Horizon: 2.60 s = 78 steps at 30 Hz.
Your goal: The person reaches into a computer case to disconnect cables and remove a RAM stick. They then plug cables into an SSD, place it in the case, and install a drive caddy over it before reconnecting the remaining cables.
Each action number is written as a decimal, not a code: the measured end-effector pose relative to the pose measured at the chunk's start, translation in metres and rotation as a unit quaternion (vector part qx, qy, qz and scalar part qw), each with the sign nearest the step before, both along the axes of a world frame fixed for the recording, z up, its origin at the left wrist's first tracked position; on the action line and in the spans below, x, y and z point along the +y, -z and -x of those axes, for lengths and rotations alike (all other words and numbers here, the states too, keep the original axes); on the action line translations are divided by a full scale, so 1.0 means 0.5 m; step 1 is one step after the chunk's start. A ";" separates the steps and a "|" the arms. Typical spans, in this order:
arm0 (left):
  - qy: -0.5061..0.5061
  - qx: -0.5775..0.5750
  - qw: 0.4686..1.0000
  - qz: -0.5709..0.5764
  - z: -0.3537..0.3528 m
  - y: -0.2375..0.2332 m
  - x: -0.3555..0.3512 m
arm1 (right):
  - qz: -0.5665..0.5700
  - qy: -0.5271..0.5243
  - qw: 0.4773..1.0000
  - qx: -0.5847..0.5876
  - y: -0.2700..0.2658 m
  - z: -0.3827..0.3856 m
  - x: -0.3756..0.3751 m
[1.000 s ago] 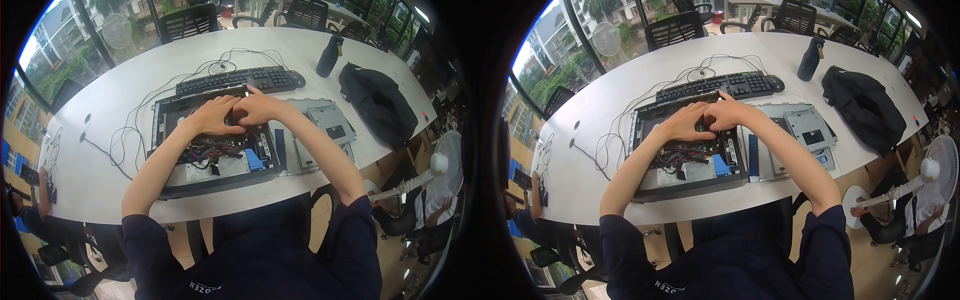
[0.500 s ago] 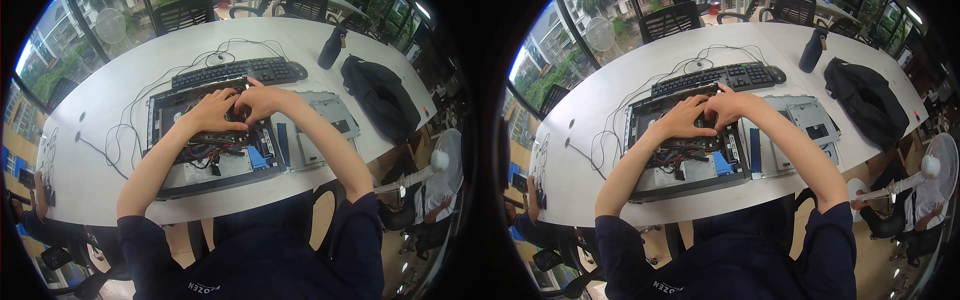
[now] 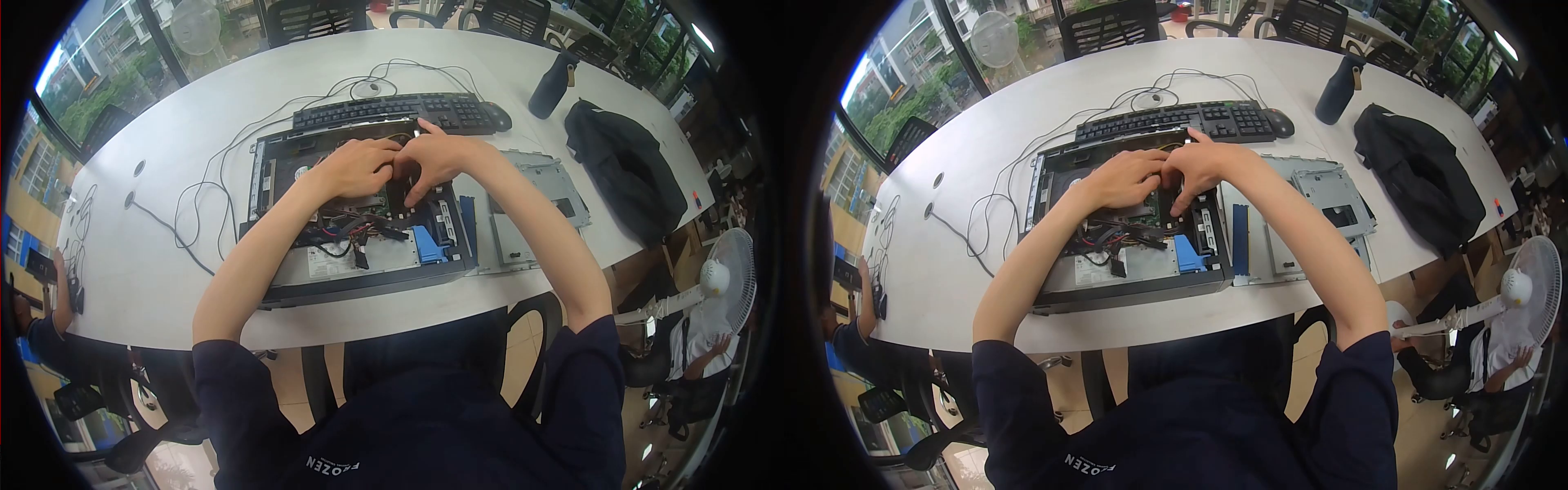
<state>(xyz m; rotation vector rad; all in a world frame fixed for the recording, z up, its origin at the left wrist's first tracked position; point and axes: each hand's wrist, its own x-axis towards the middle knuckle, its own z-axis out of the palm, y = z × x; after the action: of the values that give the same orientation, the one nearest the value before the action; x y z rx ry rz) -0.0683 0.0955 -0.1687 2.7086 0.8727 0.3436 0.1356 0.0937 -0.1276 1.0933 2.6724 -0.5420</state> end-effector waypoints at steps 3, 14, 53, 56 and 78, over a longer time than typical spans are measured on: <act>0.007 0.026 1.000 -0.002 -0.002 -0.003 0.002 | -0.003 0.005 1.000 -0.015 0.002 0.006 0.000; 0.016 -0.029 0.997 -0.065 0.011 0.015 -0.014 | -0.006 0.017 0.998 -0.066 0.002 0.026 -0.001; 0.007 0.093 0.970 -0.224 0.011 0.026 -0.009 | -0.045 0.049 0.991 -0.113 0.006 0.042 -0.010; 0.013 0.100 0.968 -0.232 0.011 0.029 -0.004 | -0.053 0.037 0.994 -0.093 0.011 0.036 -0.004; -0.133 -0.013 0.959 -0.250 0.017 0.038 0.010 | -0.041 0.050 0.990 -0.128 -0.001 0.045 0.007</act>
<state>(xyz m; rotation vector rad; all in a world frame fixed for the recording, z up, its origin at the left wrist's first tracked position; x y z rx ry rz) -0.0768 0.1006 -0.1876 3.0218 1.2974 0.7445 0.1129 0.0972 -0.1270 1.2324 2.4470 -0.2858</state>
